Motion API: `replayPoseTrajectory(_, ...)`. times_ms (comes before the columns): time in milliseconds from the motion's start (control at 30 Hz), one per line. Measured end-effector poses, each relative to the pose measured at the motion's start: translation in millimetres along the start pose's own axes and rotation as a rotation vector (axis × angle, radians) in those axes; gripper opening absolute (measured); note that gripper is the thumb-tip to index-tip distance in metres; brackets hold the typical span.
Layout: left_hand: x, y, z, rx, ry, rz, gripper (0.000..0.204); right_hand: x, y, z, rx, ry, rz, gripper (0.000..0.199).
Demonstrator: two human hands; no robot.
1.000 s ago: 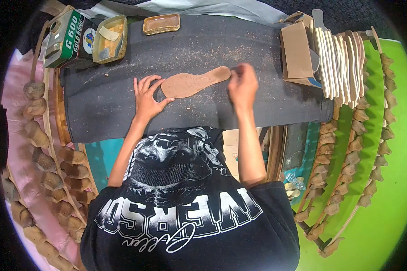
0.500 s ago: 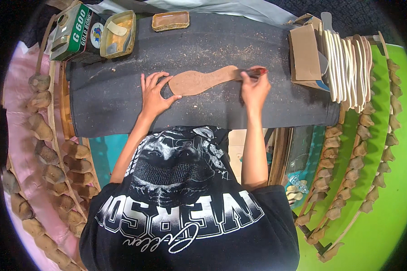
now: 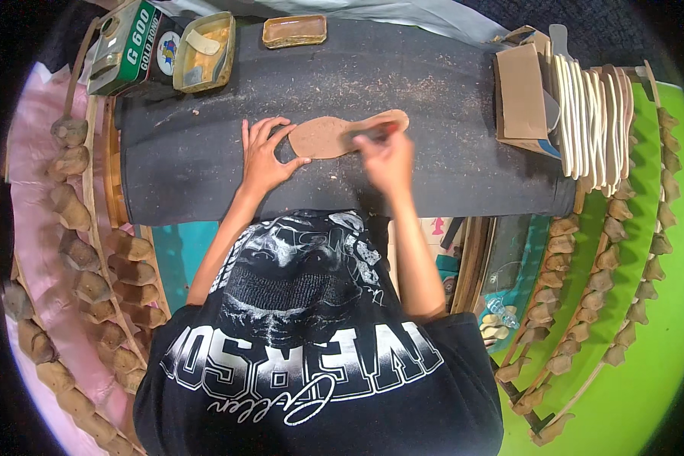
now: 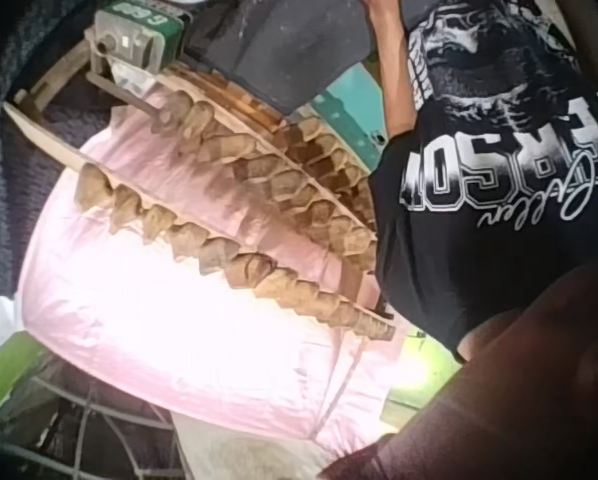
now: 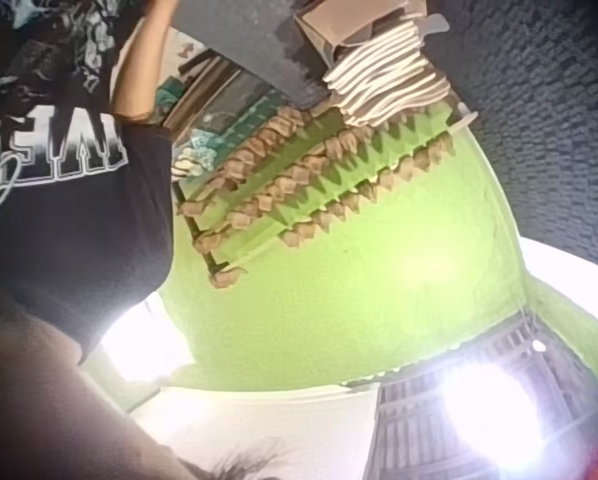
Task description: Apply adhesive to shoe insoles using a small brush.
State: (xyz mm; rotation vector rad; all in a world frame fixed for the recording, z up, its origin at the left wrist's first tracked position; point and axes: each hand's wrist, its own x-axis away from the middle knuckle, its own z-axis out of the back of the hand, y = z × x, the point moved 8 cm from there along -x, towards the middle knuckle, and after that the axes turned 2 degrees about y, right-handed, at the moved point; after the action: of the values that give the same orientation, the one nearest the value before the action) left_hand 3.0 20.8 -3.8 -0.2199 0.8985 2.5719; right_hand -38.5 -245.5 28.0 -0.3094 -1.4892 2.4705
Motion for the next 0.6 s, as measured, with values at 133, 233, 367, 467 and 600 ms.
replayPoseTrajectory(133,-3,2,-1,-0.001,-0.017,-0.003,0.075,-40,49,81,-0.078,0.291,-0.047,0.030)
replayPoseTrajectory(233,2,0,0,-0.011,-0.019,0.006,0.075,-37,-8,74,0.255,0.262,0.140,0.027)
replayPoseTrajectory(367,0,-1,0,-0.001,-0.006,-0.002,0.076,4,-46,-4,0.494,0.021,0.401,0.028)
replayPoseTrajectory(467,-1,-1,-2,0.003,-0.002,0.004,0.077,38,-84,-48,0.390,-0.142,0.455,0.029)
replayPoseTrajectory(600,-1,-2,-1,-0.001,0.003,0.003,0.077,27,-67,-49,0.000,-0.053,0.304,0.026)
